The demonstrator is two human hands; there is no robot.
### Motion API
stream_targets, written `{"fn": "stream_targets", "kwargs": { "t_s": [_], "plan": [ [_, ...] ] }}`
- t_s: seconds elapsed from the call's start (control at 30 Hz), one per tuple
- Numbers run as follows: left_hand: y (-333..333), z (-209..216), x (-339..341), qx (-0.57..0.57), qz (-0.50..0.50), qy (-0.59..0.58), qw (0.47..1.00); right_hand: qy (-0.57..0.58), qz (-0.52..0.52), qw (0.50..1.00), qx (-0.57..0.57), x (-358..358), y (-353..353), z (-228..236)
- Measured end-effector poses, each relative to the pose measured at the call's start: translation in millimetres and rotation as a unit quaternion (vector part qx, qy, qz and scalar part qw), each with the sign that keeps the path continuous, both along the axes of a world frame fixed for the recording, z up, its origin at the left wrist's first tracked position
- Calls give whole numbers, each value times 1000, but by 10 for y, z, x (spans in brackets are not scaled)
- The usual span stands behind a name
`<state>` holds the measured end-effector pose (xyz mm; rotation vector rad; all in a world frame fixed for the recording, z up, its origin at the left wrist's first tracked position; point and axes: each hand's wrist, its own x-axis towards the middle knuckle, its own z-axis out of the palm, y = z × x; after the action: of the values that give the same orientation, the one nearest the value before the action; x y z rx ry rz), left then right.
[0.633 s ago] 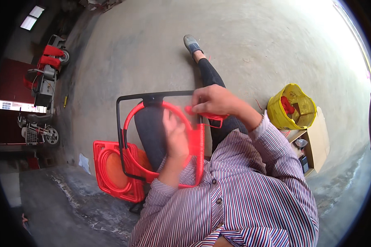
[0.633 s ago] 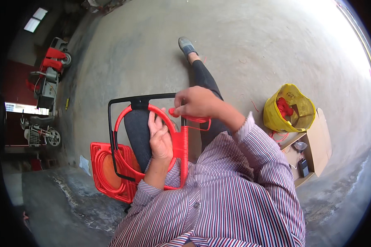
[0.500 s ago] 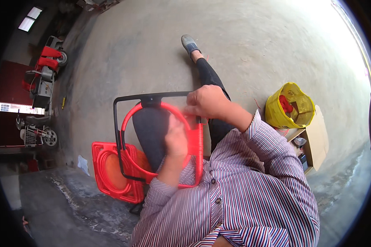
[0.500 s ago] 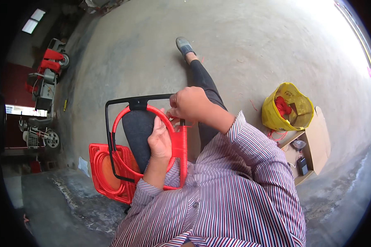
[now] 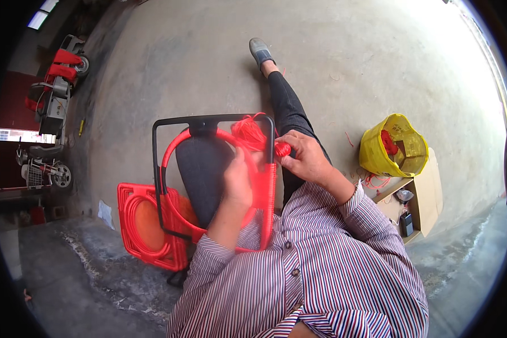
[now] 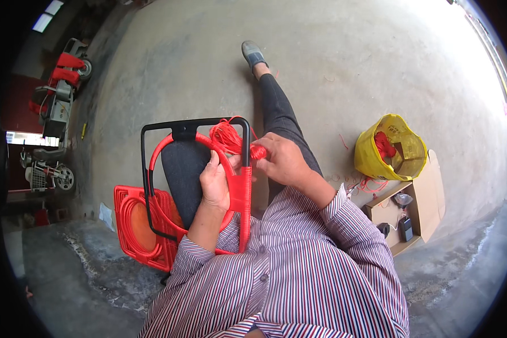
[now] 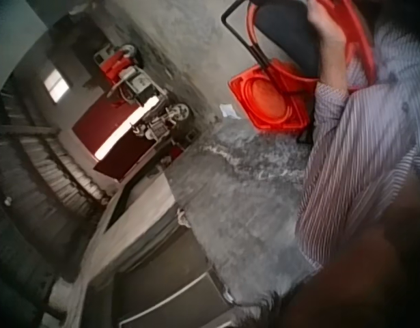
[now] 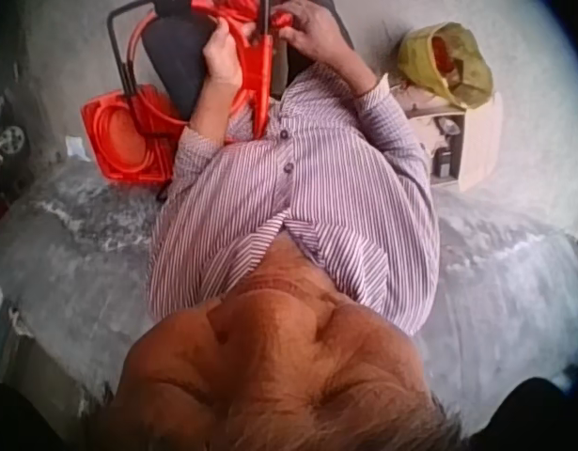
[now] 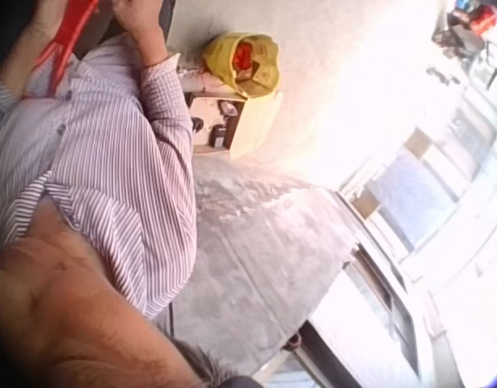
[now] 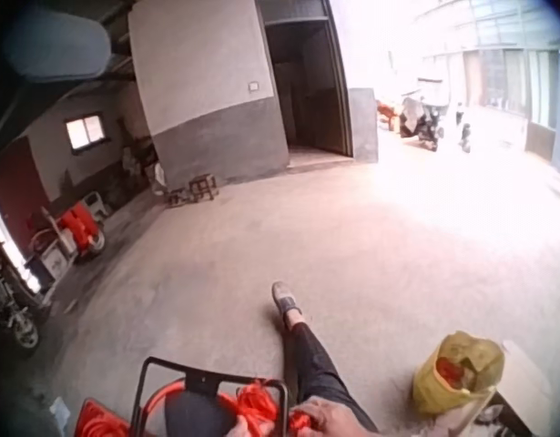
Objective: Wrapping red plastic cord around a circular plastic furniture frame to create a stool or chair part.
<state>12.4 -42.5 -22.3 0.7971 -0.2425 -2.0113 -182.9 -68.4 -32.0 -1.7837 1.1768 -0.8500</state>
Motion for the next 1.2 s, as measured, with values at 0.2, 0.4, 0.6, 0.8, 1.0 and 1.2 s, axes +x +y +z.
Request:
{"fn": "stream_targets", "kwargs": {
  "t_s": [0.2,0.4,0.6,0.8,1.0,1.2],
  "plan": [
    [66,-124,14,-20,9,-129,991,-150,-79,982,-80,-354,18,33],
    [34,-51,28,-10,-74,-191,979,-625,76,743,226,-730,506,590],
    [30,106,5,8,-115,-183,976,-565,-169,791,165,-1013,520,903],
    [60,55,-22,-6,-116,-184,976,-266,-58,918,289,-183,341,227],
    [60,25,-25,-11,-92,-197,976,-290,-39,914,280,-153,289,204],
    [58,15,-26,1,-79,-151,985,-278,-37,922,265,59,317,77]
  ]
}}
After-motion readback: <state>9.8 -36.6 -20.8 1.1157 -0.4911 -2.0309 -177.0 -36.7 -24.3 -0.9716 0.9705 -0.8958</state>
